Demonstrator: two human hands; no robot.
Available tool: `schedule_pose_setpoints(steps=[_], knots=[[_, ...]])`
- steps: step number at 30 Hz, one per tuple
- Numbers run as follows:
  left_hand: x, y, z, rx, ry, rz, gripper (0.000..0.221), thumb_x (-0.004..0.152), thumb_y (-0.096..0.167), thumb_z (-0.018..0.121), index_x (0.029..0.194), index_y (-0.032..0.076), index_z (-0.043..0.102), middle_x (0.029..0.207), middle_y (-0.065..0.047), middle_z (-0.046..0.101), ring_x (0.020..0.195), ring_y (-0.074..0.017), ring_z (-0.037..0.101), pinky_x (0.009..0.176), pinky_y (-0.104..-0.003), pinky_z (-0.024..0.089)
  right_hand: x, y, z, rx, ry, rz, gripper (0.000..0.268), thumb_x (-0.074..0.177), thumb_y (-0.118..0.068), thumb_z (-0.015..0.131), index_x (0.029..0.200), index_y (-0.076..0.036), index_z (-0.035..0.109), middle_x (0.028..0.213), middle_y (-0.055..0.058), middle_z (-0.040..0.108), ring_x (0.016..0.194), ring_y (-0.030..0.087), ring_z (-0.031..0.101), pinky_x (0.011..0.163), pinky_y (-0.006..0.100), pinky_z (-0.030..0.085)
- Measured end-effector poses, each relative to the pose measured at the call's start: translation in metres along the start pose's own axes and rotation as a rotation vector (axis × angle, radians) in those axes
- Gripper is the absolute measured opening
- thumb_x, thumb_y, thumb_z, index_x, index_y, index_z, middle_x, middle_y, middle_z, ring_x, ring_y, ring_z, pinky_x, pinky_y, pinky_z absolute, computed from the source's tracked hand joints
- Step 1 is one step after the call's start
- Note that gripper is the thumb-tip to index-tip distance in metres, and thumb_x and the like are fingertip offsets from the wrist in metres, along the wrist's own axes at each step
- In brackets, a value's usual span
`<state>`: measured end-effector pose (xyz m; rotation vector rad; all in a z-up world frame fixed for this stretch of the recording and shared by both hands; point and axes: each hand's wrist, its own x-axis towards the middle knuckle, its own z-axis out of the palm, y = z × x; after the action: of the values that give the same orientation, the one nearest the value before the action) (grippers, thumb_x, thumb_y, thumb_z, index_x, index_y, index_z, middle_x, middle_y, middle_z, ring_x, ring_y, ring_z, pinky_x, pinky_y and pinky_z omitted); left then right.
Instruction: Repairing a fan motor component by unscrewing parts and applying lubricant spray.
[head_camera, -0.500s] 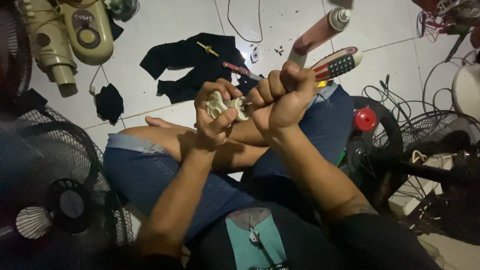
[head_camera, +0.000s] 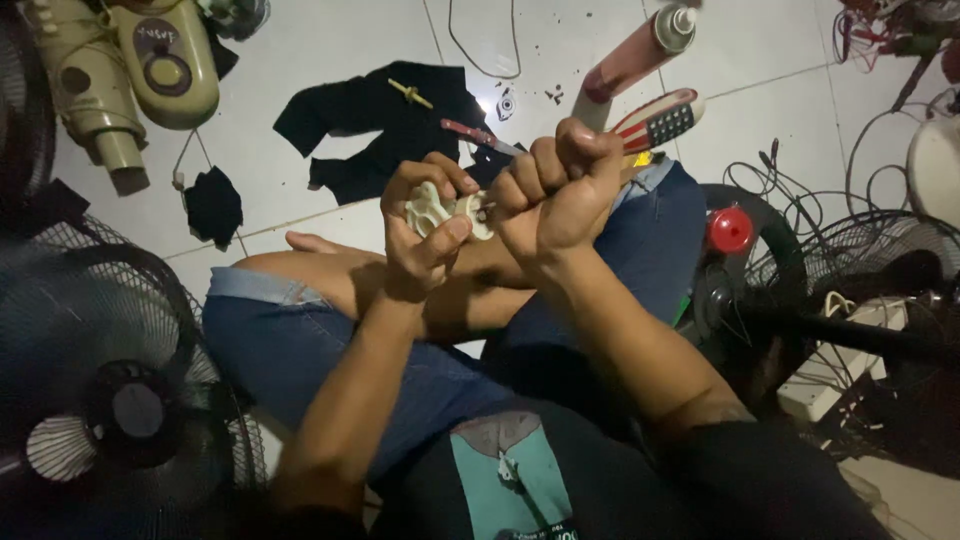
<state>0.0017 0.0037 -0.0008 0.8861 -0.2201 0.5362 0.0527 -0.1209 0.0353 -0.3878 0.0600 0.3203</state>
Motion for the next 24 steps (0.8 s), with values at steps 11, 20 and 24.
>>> schedule_pose_setpoints(steps=[11,20,24], knots=[[-0.005,-0.004,-0.001,0.073,-0.005,-0.002,0.028,0.073,0.01,0.08,0.087,0.004,0.056,0.09,-0.018,0.066,0.074,-0.0147,0.057,0.063,-0.025,0.038,-0.002,0.008,-0.012,-0.216,-0.018,-0.145,0.03,0.087,-0.028,0.052,0.07,-0.025,0.027,0.055,-0.008,0.009,0.045,0.009,0.006,0.041,0.023,0.013],[-0.014,-0.014,0.007,0.021,0.073,-0.021,0.029,0.076,0.014,0.077,0.091,0.007,0.054,0.094,-0.016,0.065,0.08,-0.0136,0.056,0.069,-0.025,0.038,-0.002,0.007,-0.006,-0.191,0.014,-0.242,0.022,0.089,-0.034,0.053,0.075,-0.024,0.039,0.053,-0.003,0.012,0.042,0.012,0.009,0.039,0.026,0.016],[-0.013,-0.018,0.01,-0.071,0.107,-0.011,0.03,0.078,0.016,0.077,0.092,0.008,0.052,0.094,-0.016,0.064,0.081,-0.013,0.055,0.07,-0.026,0.039,-0.004,0.005,0.024,-0.257,0.129,-0.222,0.032,0.085,-0.026,0.055,0.066,-0.024,0.029,0.05,-0.005,0.011,0.042,0.011,0.01,0.037,0.024,0.014]])
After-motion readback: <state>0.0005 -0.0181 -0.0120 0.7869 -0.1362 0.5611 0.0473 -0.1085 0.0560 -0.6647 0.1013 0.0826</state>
